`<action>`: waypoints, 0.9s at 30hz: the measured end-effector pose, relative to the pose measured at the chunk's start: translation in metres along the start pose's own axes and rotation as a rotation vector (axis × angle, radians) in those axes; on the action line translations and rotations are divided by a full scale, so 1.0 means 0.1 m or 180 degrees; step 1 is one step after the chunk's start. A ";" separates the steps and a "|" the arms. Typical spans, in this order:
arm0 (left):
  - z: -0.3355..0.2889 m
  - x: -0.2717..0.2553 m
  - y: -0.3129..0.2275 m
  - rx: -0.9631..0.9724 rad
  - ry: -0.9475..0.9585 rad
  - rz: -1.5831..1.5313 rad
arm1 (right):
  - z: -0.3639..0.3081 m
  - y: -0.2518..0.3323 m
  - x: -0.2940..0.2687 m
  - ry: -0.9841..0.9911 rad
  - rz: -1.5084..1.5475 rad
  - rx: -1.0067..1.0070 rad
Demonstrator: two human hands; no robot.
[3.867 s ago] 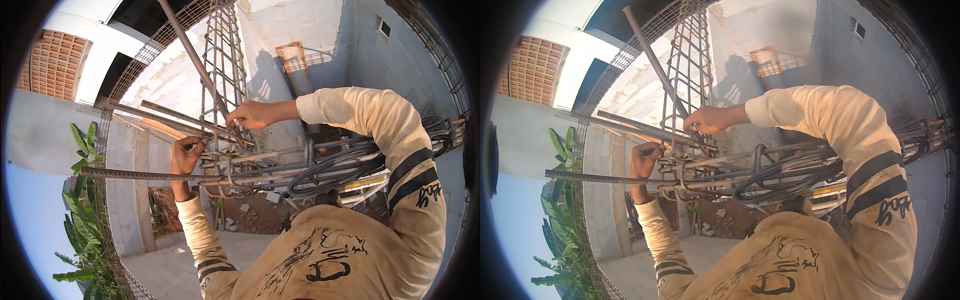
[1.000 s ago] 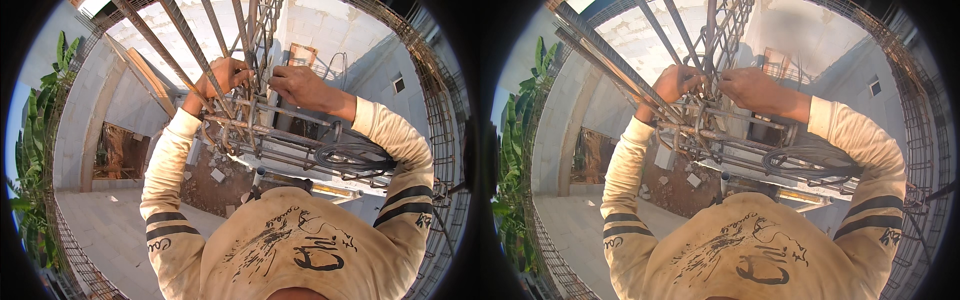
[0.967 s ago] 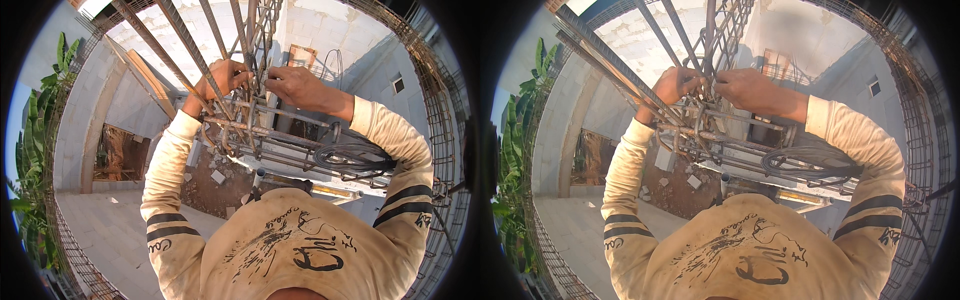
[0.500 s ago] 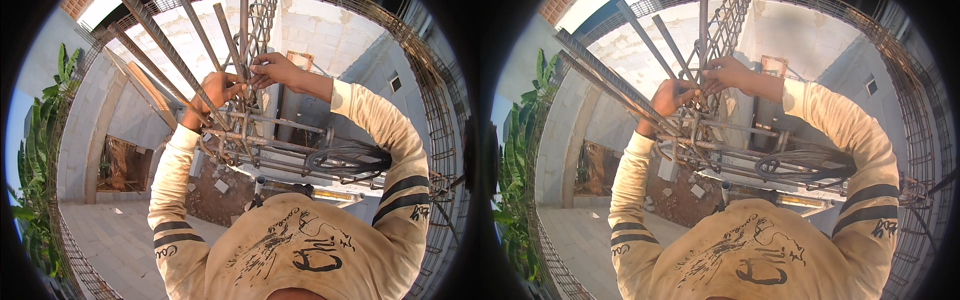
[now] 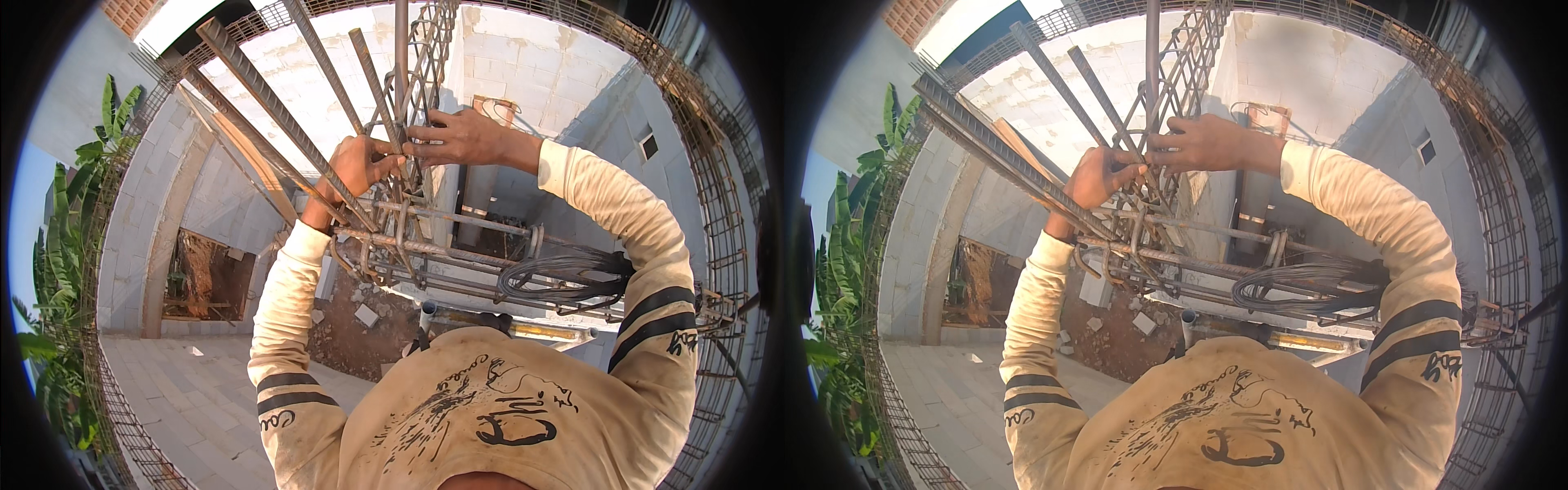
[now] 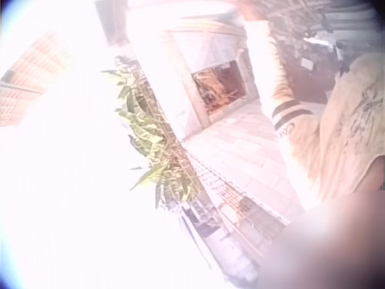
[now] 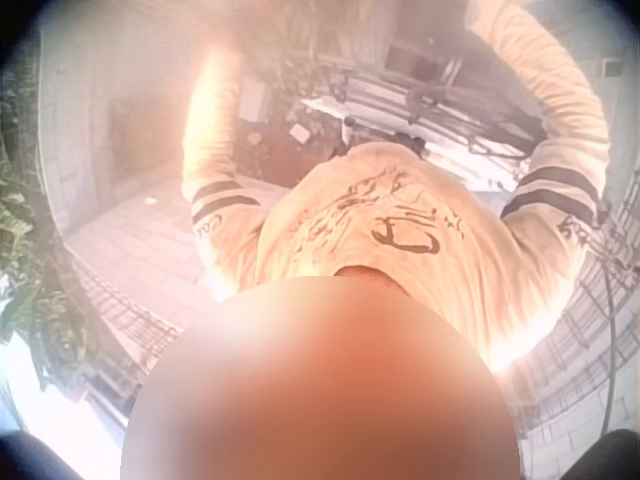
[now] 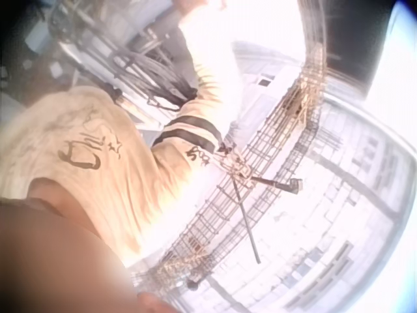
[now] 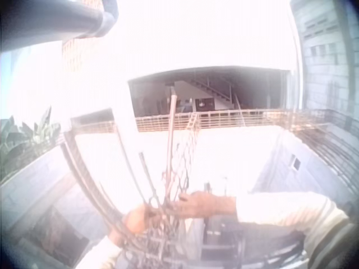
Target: The person assembles a rebar cage by tying steel bars together with wire using pliers. They position the bars, wrap wire around intersections, and twist the wire to secure the structure.
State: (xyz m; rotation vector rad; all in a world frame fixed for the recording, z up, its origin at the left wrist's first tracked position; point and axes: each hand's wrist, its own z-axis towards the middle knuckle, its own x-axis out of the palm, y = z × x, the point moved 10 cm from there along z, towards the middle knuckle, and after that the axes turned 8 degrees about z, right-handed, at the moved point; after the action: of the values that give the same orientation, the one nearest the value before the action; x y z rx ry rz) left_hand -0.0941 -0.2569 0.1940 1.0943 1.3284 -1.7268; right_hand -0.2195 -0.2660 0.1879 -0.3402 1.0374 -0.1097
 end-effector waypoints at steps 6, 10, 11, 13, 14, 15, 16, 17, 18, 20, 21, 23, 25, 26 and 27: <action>0.01 0.05 0.08 -0.0061 -0.0037 -0.0294 | -0.02 -0.17 0.07 0.0028 0.0693 0.0950; 0.02 0.06 0.05 0.0150 -0.0050 -0.0377 | -0.14 -0.33 0.23 0.0610 0.2002 0.2148; 0.02 0.07 0.07 0.0127 -0.0035 -0.0422 | -0.11 -0.30 0.13 0.0544 0.1925 0.2092; 0.04 0.11 0.05 0.0191 0.0027 -0.0713 | -0.04 -0.18 -0.28 0.0175 0.1556 0.1800; 0.05 0.11 0.02 0.0321 0.0082 -0.0710 | 0.00 -0.14 -0.45 0.0241 0.1247 0.1811; 0.05 0.14 0.09 0.0067 0.0034 -0.0761 | 0.03 -0.08 -0.70 0.0167 0.1163 0.1766; 0.07 0.16 0.11 0.0077 0.0123 -0.0524 | 0.06 0.00 -0.97 0.0128 0.1047 0.1703; 0.07 0.16 0.11 0.0096 0.0075 -0.0693 | 0.11 0.08 -1.22 0.0203 0.0906 0.1639; 0.06 0.15 0.10 0.0225 -0.0006 -0.0741 | 0.11 0.17 -1.55 0.0027 0.1028 0.1609; 0.05 0.19 0.16 0.0187 -0.0061 -0.0999 | 0.05 0.45 -2.26 -0.0412 0.0757 0.1483; 0.05 0.19 0.20 0.0170 -0.0061 -0.1016 | -0.01 0.56 -2.51 -0.0371 0.0628 0.1562; 0.09 0.25 0.24 0.0199 0.0023 -0.1033 | -0.20 0.90 -3.17 -0.0904 0.0612 0.1484; 0.10 0.25 0.25 0.0277 -0.0077 -0.1041 | -0.52 1.25 -3.69 -0.1192 -0.0040 0.2032; 0.11 0.26 0.27 0.0232 -0.0018 -0.1043 | -0.69 1.46 -3.95 -0.1366 -0.0359 0.2225; 0.11 0.27 0.29 0.0201 -0.0048 -0.1199 | -0.90 1.58 -4.09 -0.1184 -0.0805 0.2771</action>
State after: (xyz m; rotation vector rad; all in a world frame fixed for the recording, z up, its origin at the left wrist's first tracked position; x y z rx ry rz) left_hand -0.0817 -0.2750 0.1596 0.9027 1.5550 -2.0538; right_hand -0.5163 -0.0354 0.4317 0.2996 0.4987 -0.6760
